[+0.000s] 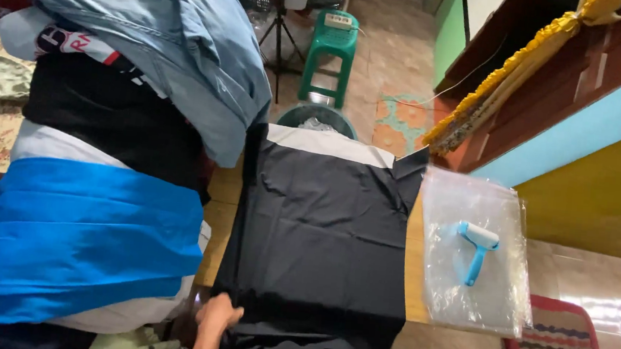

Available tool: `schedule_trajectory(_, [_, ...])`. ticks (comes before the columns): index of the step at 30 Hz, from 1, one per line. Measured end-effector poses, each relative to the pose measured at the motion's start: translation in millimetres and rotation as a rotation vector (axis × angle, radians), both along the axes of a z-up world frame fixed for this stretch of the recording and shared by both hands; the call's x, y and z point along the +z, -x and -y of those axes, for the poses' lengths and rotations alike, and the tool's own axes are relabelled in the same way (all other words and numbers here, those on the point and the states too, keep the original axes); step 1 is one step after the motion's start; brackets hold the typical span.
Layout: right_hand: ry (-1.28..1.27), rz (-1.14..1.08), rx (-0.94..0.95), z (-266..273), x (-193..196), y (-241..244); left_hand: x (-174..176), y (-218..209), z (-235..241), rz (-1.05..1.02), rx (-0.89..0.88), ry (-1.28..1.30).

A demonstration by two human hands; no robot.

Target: The person uses a lint roller on a black garment laid on a wooden table, then folds the garment by hand. The person smooths the fabric and folds it into a smaller rectangular shape.

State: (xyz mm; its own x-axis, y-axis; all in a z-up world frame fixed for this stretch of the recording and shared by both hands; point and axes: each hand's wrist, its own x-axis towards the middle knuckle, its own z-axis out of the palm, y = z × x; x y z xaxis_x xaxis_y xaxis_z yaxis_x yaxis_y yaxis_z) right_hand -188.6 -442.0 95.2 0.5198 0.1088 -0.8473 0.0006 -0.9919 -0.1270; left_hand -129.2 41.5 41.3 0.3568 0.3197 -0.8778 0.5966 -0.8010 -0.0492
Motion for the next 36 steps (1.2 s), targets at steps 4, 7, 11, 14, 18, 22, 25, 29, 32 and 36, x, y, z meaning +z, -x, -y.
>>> schedule_trajectory(4, [-0.036, 0.213, -0.076, 48, -117, -128, -17, -56, 16, 0.730, 0.017, 0.005])
schedule_trajectory(7, [-0.071, 0.573, -0.112, 30, -139, -188, -18, -91, 40, 1.026, -0.087, -0.030])
schedule_trajectory(11, [0.003, 0.779, -0.148, 4, -161, -218, -50, -94, 63, 0.924, -0.285, -0.033])
schedule_trajectory(14, [-0.024, 0.885, -0.207, -21, -149, -206, -64, -69, 69, 1.004, -0.292, -0.141])
schedule_trajectory(18, [0.039, 0.831, -0.120, -18, -148, -182, -76, -40, 76, 0.991, -0.292, -0.210])
schedule_trajectory(22, [-0.067, 0.818, -0.107, -6, -149, -157, -78, -23, 77, 0.966, -0.276, -0.194])
schedule_trajectory(25, [-0.103, 0.801, -0.079, 5, -156, -138, -82, 3, 81, 0.937, -0.240, -0.199])
schedule_trajectory(29, [-0.202, 0.601, -0.284, 15, -124, -159, -79, 17, 86, 0.871, -0.135, -0.181])
schedule_trajectory(32, [-0.311, 0.851, -0.209, 32, -122, -205, -68, 7, 90, 0.979, -0.072, -0.225])
schedule_trajectory(36, [-0.439, 0.867, -0.242, 32, -108, -292, -45, -37, 109, 1.212, -0.085, -0.200])
